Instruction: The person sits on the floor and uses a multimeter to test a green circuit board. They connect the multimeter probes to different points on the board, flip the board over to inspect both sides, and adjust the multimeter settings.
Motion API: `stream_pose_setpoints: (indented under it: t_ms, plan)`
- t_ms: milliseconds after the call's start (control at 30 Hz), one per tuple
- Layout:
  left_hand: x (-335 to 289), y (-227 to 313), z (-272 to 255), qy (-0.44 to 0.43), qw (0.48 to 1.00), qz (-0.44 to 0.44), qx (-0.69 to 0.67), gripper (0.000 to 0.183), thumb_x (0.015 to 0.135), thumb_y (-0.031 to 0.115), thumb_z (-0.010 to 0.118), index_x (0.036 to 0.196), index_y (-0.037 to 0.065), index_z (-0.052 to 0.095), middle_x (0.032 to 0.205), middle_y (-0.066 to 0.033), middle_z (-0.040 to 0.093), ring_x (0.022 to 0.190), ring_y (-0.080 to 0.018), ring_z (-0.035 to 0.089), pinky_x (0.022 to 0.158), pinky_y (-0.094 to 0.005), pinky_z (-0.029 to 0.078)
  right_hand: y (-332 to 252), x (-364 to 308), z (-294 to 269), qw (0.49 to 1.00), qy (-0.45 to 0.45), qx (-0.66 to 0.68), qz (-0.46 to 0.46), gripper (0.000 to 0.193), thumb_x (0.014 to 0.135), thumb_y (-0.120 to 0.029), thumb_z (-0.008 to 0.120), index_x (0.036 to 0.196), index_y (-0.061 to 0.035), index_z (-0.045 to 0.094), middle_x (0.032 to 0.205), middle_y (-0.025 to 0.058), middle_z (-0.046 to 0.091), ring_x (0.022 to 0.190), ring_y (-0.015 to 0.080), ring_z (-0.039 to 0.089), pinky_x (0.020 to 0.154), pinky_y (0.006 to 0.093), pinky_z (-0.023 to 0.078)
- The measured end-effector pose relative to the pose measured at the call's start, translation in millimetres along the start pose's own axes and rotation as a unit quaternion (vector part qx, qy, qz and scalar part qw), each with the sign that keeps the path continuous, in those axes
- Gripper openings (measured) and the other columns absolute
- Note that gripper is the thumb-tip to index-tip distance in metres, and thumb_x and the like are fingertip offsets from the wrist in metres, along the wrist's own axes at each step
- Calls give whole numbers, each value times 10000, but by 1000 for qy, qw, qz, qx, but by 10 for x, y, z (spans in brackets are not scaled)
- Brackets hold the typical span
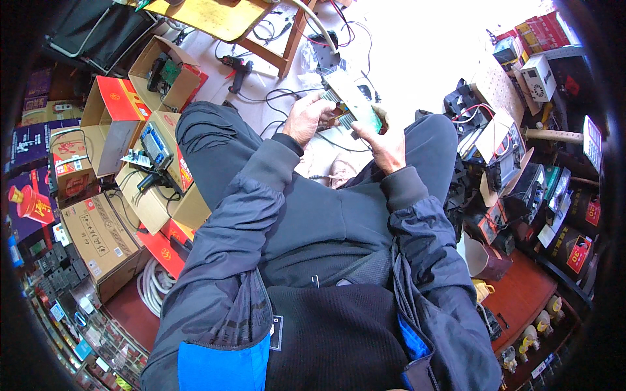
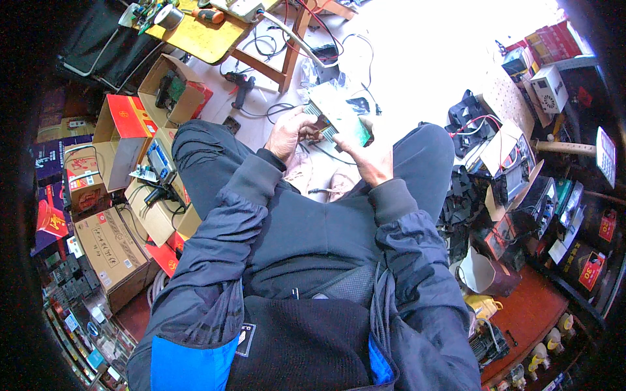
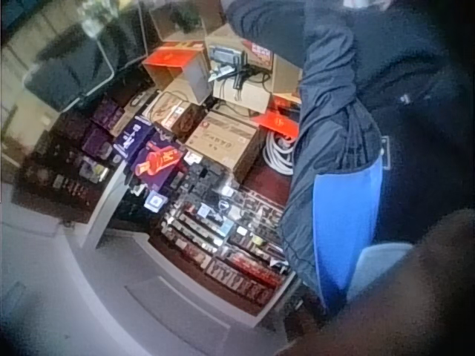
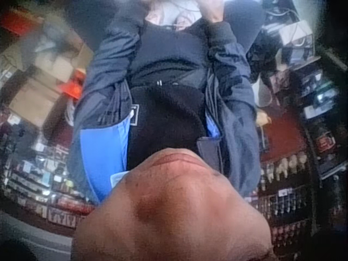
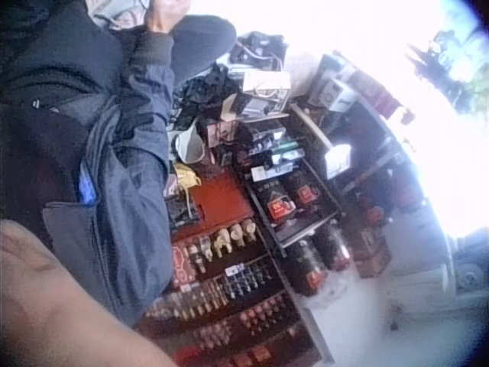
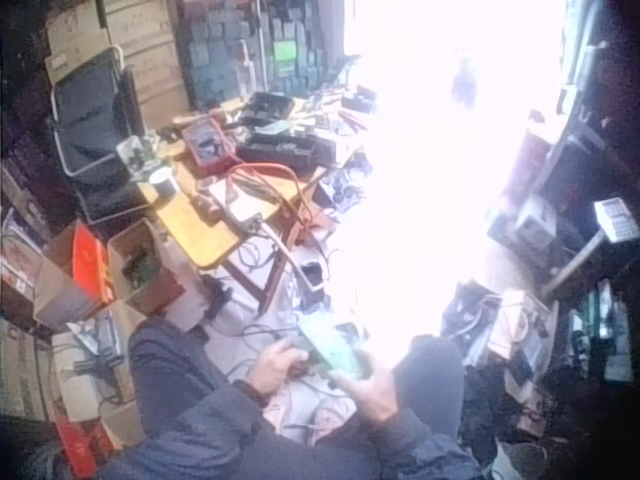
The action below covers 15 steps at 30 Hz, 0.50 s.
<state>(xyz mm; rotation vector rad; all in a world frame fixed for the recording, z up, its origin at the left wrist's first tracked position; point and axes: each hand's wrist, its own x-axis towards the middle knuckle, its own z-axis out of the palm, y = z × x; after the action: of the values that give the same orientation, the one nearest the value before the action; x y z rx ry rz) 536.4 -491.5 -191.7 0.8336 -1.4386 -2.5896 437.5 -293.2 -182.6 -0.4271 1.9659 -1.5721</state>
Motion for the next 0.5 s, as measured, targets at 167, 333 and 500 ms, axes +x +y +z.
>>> stream_pose_setpoints:
  t_ms: [167,333,500]
  plan:
    - [-7,34,18,-11,999,-4,42,370,969,279,620,1242,29,612,1056,-86,726,917,-176,711,842,-321,544,-54,-13,19,995,27,-71,-59,910,749,-345,925,1422,105,509,1283,226,638,1151,264,647,1002,357,531]
    - [-5,9,30,-1,1000,2,-9,446,962,318,672,1272,-1,643,1132,-122,725,1013,-213,705,981,-353,537,11,18,29,981,40,-154,-113,955,719,-389,943,1423,84,503,1300,221,631,1183,271,635,1021,374,520]
    - [-12,17,62,16,999,9,-32,428,961,286,696,1271,-2,630,1197,-140,713,1106,-246,703,1045,-364,515,-20,4,31,961,59,-218,-158,971,684,-486,938,1400,21,521,1258,243,631,1147,373,652,983,448,535]
